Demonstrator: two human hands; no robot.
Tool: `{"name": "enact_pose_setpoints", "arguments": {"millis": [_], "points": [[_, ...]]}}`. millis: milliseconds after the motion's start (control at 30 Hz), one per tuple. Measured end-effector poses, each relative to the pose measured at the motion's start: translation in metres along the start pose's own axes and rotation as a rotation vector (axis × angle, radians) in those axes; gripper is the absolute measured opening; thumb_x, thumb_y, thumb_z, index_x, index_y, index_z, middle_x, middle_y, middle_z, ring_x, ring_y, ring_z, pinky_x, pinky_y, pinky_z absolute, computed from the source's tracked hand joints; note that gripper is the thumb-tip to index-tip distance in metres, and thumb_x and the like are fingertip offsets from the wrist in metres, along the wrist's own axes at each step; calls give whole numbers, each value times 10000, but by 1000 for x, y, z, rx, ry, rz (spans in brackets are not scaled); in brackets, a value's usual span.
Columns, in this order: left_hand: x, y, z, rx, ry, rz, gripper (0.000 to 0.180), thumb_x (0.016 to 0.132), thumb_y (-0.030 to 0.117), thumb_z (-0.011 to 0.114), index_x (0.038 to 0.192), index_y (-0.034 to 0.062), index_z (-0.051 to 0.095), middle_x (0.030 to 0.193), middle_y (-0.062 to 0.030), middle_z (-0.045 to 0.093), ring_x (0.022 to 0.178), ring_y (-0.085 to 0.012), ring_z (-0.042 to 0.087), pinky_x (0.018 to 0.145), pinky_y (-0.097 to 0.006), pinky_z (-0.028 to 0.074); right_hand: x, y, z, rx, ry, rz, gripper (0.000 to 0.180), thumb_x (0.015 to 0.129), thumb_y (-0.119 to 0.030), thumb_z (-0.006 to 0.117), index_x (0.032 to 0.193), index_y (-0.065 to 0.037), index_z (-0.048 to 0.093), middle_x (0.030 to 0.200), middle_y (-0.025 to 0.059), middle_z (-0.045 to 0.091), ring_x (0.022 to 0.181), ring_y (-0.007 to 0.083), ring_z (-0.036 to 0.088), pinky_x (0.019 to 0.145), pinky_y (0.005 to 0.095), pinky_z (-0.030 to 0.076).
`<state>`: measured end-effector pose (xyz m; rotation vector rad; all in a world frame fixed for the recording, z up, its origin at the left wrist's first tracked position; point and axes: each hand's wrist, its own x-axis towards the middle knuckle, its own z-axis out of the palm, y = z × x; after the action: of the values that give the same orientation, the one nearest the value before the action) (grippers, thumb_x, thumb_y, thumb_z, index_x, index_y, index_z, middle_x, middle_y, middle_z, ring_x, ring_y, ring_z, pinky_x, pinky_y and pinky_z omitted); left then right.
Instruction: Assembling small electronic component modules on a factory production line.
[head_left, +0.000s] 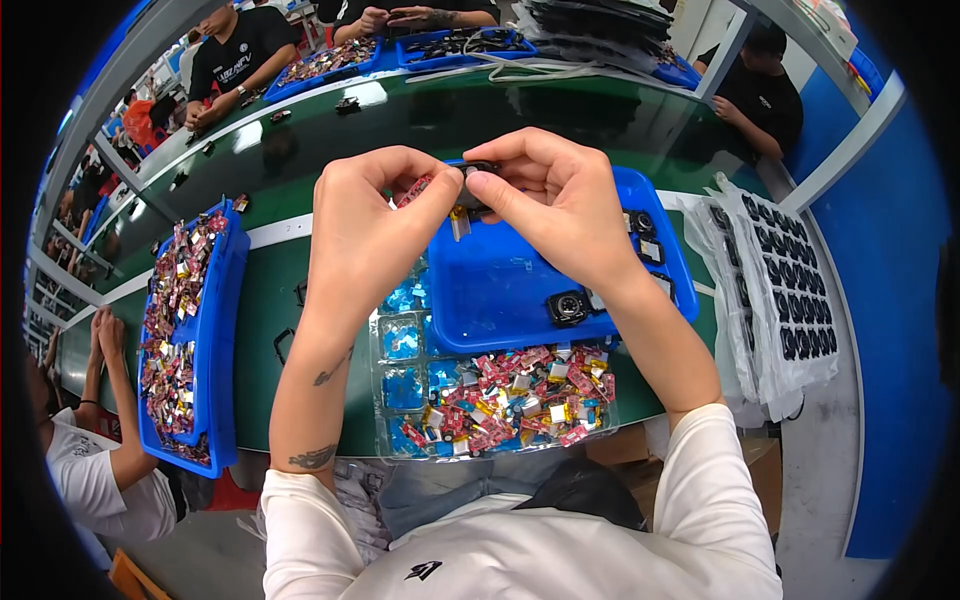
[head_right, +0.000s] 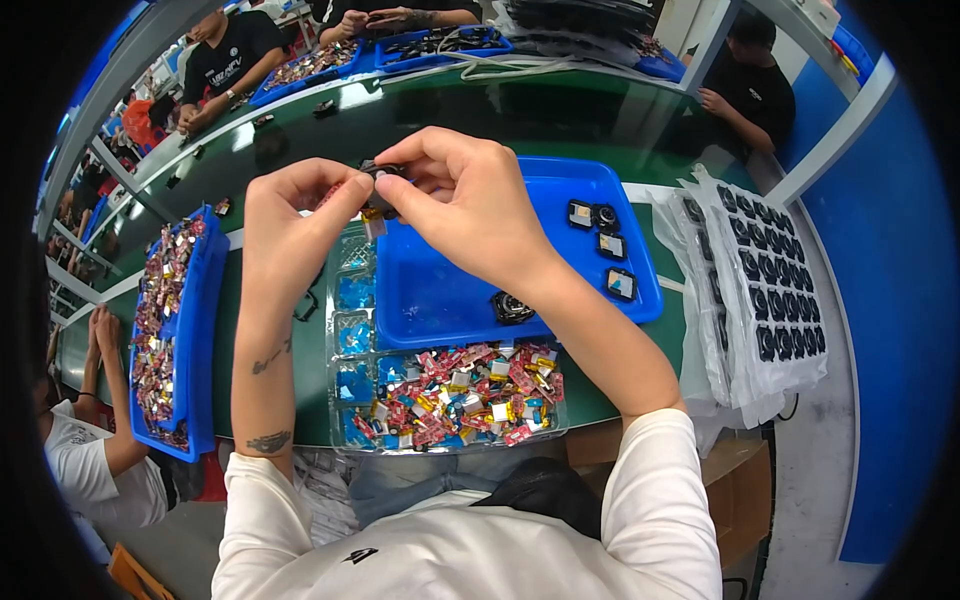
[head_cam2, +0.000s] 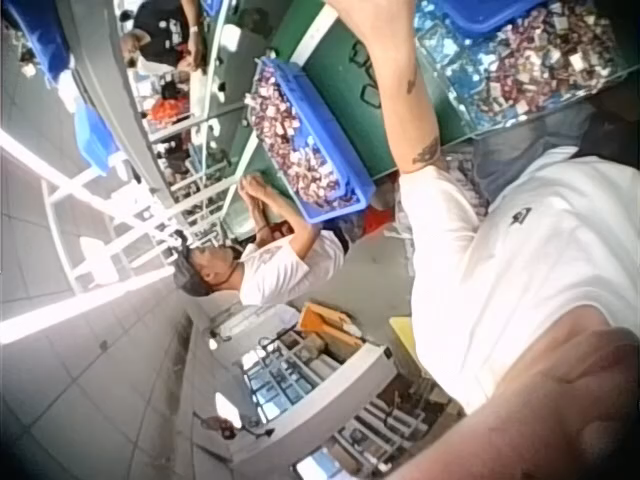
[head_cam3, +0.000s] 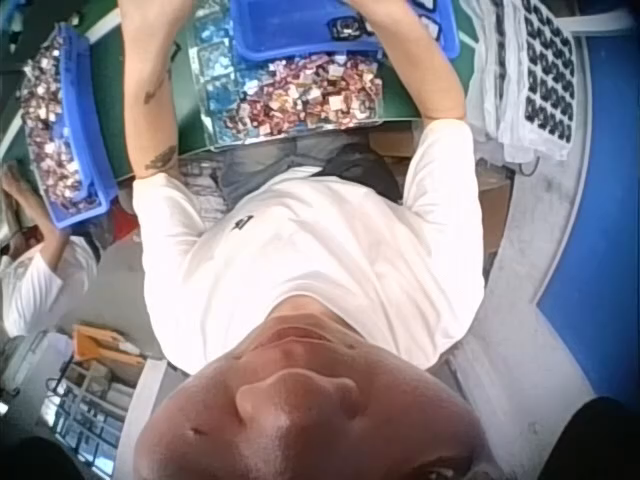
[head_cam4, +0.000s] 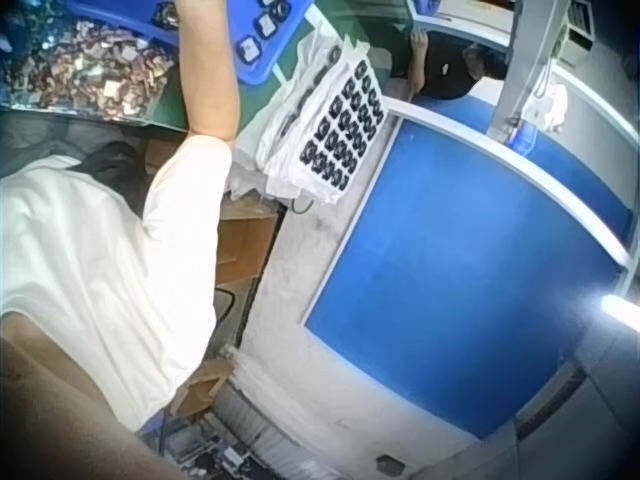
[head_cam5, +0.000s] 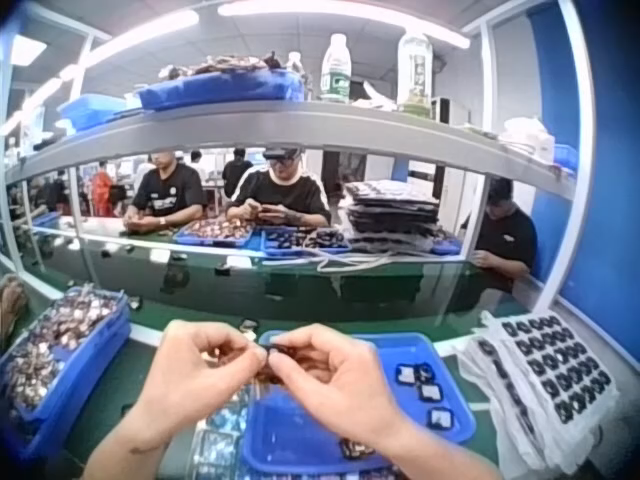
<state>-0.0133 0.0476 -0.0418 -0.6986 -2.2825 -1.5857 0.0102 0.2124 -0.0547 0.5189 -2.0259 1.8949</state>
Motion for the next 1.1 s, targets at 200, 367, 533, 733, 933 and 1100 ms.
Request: {"name": "enact_pose_setpoints", "arguments": {"millis": [200, 367, 533, 733, 933, 1100], "points": [[-3, 5, 8, -130, 20, 1, 150, 803, 104, 683, 829, -44, 684, 701, -48, 661, 636, -52, 579, 569, -186, 444, -1, -3, -4, -22, 92, -99, 96, 818, -4, 654, 903, 39, 642, 800, 100, 689, 719, 104, 663, 640, 217, 533], [-2, 11, 2, -321, 33, -63, 167, 828, 93, 691, 916, -47, 669, 827, -88, 683, 746, -108, 640, 690, -213, 489, 5, -6, -15, 16, 153, -139, 85, 810, 2, 657, 885, 37, 640, 790, 108, 686, 701, 109, 666, 626, 211, 531], [0, 4, 5, -369, -73, -57, 156, 830, 103, 700, 888, -41, 684, 784, -73, 687, 716, -75, 633, 642, -185, 486, 7, -1, -17, 143, 120, -36, 122, 803, -22, 676, 910, 32, 652, 814, 86, 678, 671, 92, 637, 607, 213, 515], [-1, 2, 3, -294, -69, 29, 137, 819, 102, 704, 869, -25, 692, 750, -58, 687, 686, -69, 625, 624, -191, 482, 7, -6, -19, 183, 10, 54, 203, 818, -47, 667, 1000, 41, 655, 864, 93, 679, 735, 97, 634, 615, 217, 515], [-1, 5, 1, -134, -41, 62, 159, 806, 129, 710, 835, -27, 697, 724, -61, 687, 667, -65, 624, 607, -200, 477, 6, -1, -15, 160, 54, 2, 182, 809, -41, 661, 973, 38, 656, 857, 84, 677, 739, 92, 631, 620, 216, 512], [-2, 3, 7, -211, -58, 36, 163, 809, 128, 711, 846, -31, 695, 735, -62, 686, 675, -66, 623, 608, -195, 475, 5, 0, -12, -18, 107, -51, 127, 787, -34, 645, 892, 36, 638, 794, 67, 665, 713, 76, 625, 601, 194, 492]]}}
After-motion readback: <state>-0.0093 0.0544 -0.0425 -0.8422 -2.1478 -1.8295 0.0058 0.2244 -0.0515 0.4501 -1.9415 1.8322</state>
